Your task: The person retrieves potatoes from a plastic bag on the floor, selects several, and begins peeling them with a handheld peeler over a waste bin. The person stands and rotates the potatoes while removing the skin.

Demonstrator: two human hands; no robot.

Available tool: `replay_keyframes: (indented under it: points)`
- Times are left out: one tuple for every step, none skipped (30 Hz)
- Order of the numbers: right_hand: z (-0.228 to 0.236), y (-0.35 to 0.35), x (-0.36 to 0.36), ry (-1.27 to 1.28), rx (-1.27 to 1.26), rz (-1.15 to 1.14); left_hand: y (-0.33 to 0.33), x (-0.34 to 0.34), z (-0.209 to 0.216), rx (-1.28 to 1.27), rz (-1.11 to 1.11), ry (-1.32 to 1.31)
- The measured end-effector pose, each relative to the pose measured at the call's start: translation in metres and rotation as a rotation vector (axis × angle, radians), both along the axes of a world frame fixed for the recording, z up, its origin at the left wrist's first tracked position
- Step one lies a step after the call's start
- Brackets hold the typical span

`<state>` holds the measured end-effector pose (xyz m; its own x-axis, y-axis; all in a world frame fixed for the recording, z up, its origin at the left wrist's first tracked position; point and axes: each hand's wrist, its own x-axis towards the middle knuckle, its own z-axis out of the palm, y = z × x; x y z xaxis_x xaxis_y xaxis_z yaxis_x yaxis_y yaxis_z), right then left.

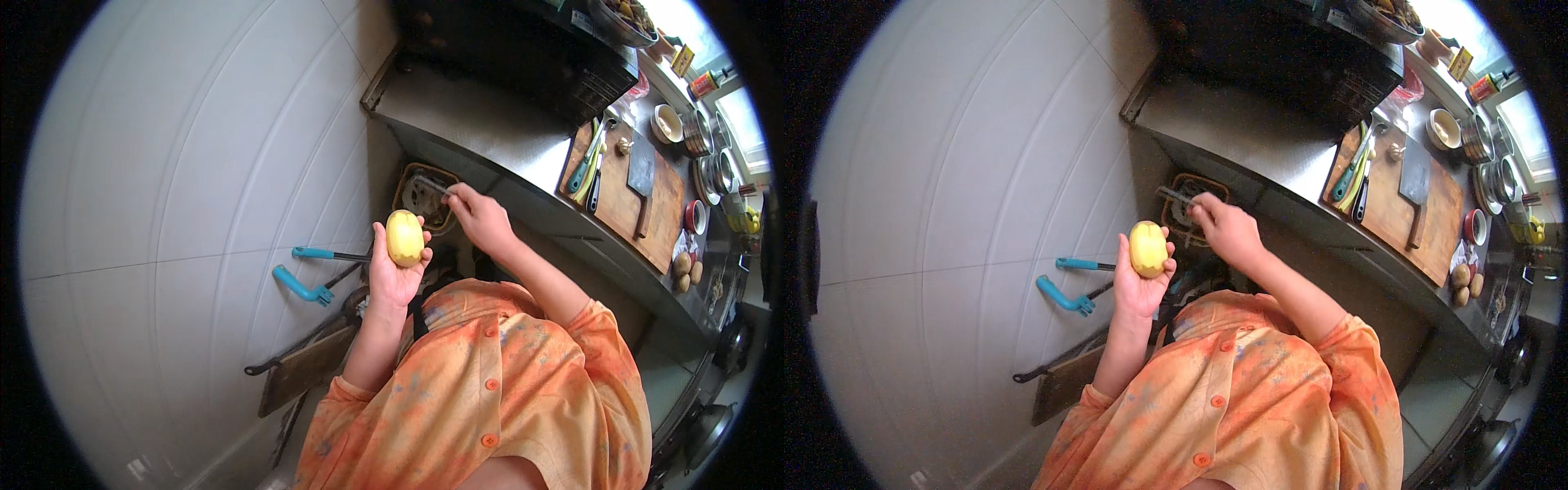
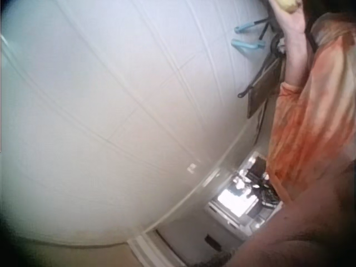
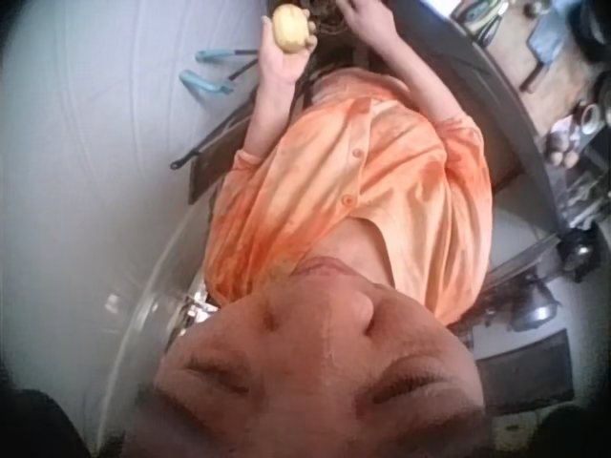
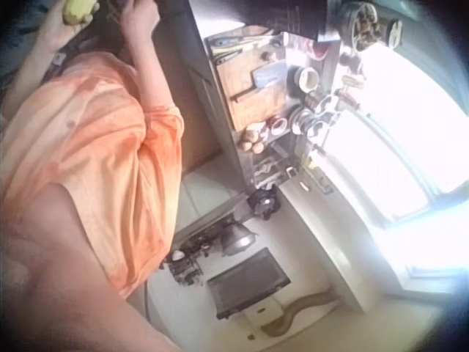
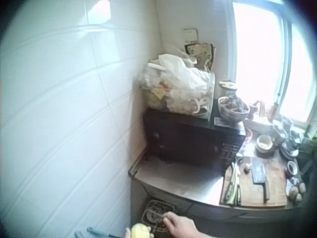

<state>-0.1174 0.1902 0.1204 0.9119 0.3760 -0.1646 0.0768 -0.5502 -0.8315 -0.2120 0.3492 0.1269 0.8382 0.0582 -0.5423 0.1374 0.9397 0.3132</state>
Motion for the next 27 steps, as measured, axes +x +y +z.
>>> replay_keyframes:
  points:
    - [0.008,-0.001,-0.01,-0.041,0.003,0.014,0.0,-0.001,0.0,0.004,-0.005,0.022]
    - [0.024,-0.002,-0.019,-0.041,-0.001,0.062,0.0,-0.004,-0.002,0.009,-0.009,-0.003]
    - [0.027,-0.004,-0.026,-0.113,0.004,0.104,0.0,-0.005,-0.006,0.015,-0.019,-0.031]
    - [0.028,-0.005,-0.031,-0.185,0.01,0.147,0.0,-0.005,-0.008,0.02,-0.03,-0.059]
    - [0.027,-0.005,-0.036,-0.246,0.029,0.135,-0.003,-0.004,-0.005,0.027,-0.032,-0.062]
    - [0.024,-0.004,-0.04,-0.307,0.048,0.123,-0.007,-0.002,-0.001,0.034,-0.034,-0.065]
    - [0.023,-0.004,-0.041,-0.368,0.067,0.113,-0.01,0.0,0.002,0.041,-0.035,-0.067]
    - [0.023,-0.004,-0.041,-0.392,0.028,0.101,-0.01,0.0,0.001,0.066,-0.053,-0.087]
    - [0.023,-0.004,-0.038,-0.415,-0.011,0.091,-0.01,-0.001,-0.001,0.091,-0.071,-0.106]
    - [0.024,-0.004,-0.034,-0.438,-0.051,0.082,-0.009,-0.002,-0.003,0.117,-0.087,-0.126]
    - [0.026,-0.004,-0.028,-0.407,-0.066,0.09,-0.009,-0.001,-0.004,0.13,-0.086,-0.112]
    - [0.023,-0.003,-0.024,-0.38,-0.063,0.098,-0.008,-0.001,-0.006,0.143,-0.084,-0.097]
    - [0.017,-0.001,-0.021,-0.354,-0.059,0.107,-0.007,0.0,-0.006,0.156,-0.08,-0.083]
    - [0.008,0.001,-0.017,-0.33,-0.055,0.114,-0.006,0.001,-0.006,0.169,-0.079,-0.071]
    - [-0.003,0.003,-0.014,-0.251,-0.12,0.09,-0.006,0.001,-0.002,0.164,-0.09,-0.101]
    - [-0.013,0.003,-0.005,-0.18,-0.163,0.038,-0.006,-0.001,0.004,0.159,-0.101,-0.131]
    - [-0.024,-0.001,0.005,-0.117,-0.195,-0.024,-0.005,-0.003,0.009,0.151,-0.115,-0.158]
    - [-0.031,-0.005,0.012,-0.057,-0.225,-0.075,-0.005,-0.003,0.01,0.174,-0.109,-0.18]
    - [-0.036,-0.011,0.01,-0.049,-0.19,-0.088,-0.006,-0.003,0.011,0.196,-0.104,-0.202]
    - [-0.03,-0.011,0.008,-0.025,-0.148,-0.078,-0.005,-0.003,0.01,0.219,-0.094,-0.221]
    - [-0.015,-0.012,0.004,0.003,-0.11,-0.065,-0.003,-0.005,0.007,0.263,-0.096,-0.232]
    - [0.0,-0.013,-0.001,0.032,-0.073,-0.053,0.0,-0.006,0.003,0.308,-0.1,-0.244]
    - [0.016,-0.013,-0.005,0.047,-0.072,-0.036,0.001,-0.004,0.001,0.347,-0.108,-0.261]
    - [0.026,-0.013,-0.009,0.063,-0.071,-0.022,0.001,-0.003,0.001,0.366,-0.142,-0.28]
    - [0.027,-0.013,-0.013,-0.028,0.061,-0.03,0.002,-0.002,0.004,0.386,-0.176,-0.3]
    - [0.041,-0.012,-0.018,-0.01,0.056,-0.005,0.003,-0.004,0.005,0.407,-0.205,-0.312]
    - [0.052,-0.011,-0.023,-0.042,0.056,0.022,0.002,-0.005,0.006,0.438,-0.204,-0.31]
